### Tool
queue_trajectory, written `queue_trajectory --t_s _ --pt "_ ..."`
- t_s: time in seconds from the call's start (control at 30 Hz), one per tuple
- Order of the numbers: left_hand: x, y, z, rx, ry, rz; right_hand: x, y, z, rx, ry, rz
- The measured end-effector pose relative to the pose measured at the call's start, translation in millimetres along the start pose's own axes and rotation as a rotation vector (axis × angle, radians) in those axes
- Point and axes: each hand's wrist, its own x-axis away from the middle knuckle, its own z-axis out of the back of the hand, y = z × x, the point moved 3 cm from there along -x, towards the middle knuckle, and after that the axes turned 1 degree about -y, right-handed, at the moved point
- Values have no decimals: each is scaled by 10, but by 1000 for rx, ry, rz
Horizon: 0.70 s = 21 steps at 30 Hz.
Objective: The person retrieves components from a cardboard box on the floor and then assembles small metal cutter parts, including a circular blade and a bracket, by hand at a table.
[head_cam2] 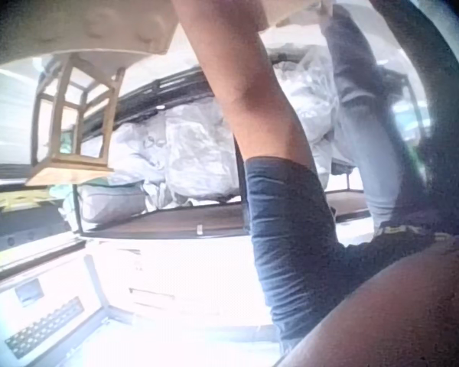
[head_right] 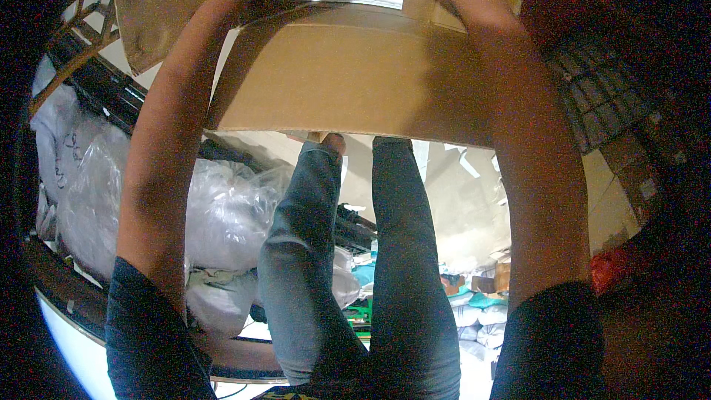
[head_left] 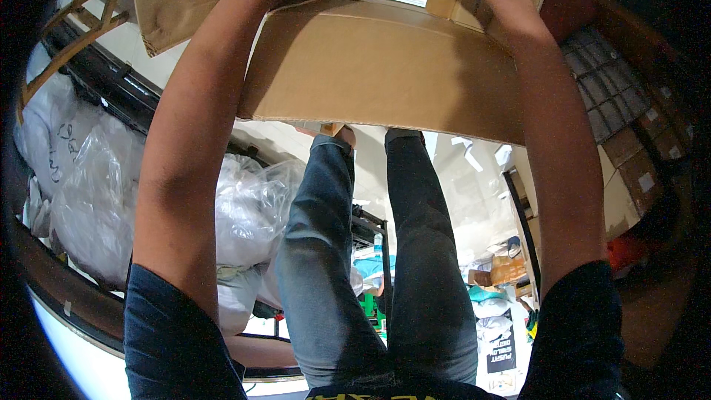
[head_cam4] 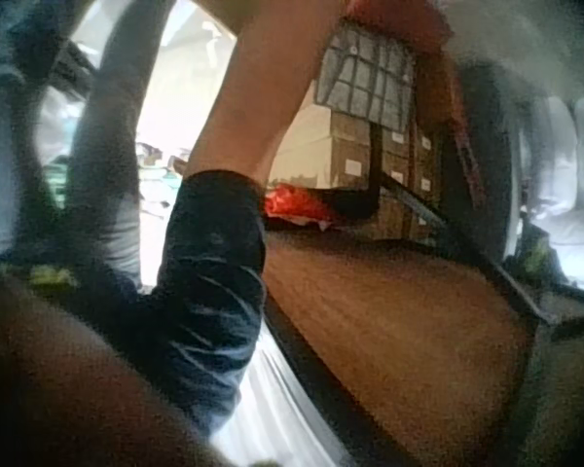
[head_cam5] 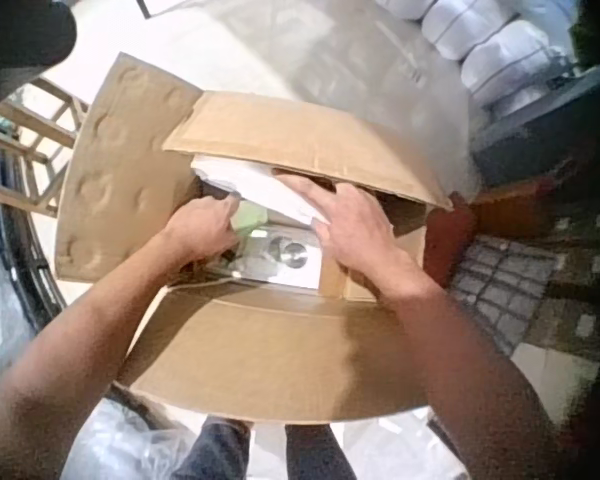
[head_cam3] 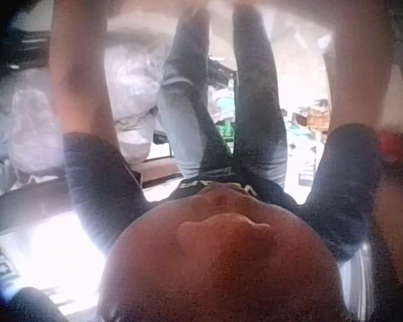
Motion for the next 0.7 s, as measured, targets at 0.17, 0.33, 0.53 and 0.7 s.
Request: queue_trajectory --t_s 0.17,0.33,0.53,0.7 --pt "66 -2 6 -34 -26 -22 45 -64 -113 -26 84 78" --pt "383 155 474 -70 90 -23 16 50 -34 45 76 30" --pt "465 17 481 -159 113 10 -18 -6 -98 14 74 20" --pt "353 198 193 -95 -239 -322 36 27 -118 -8 62 26"
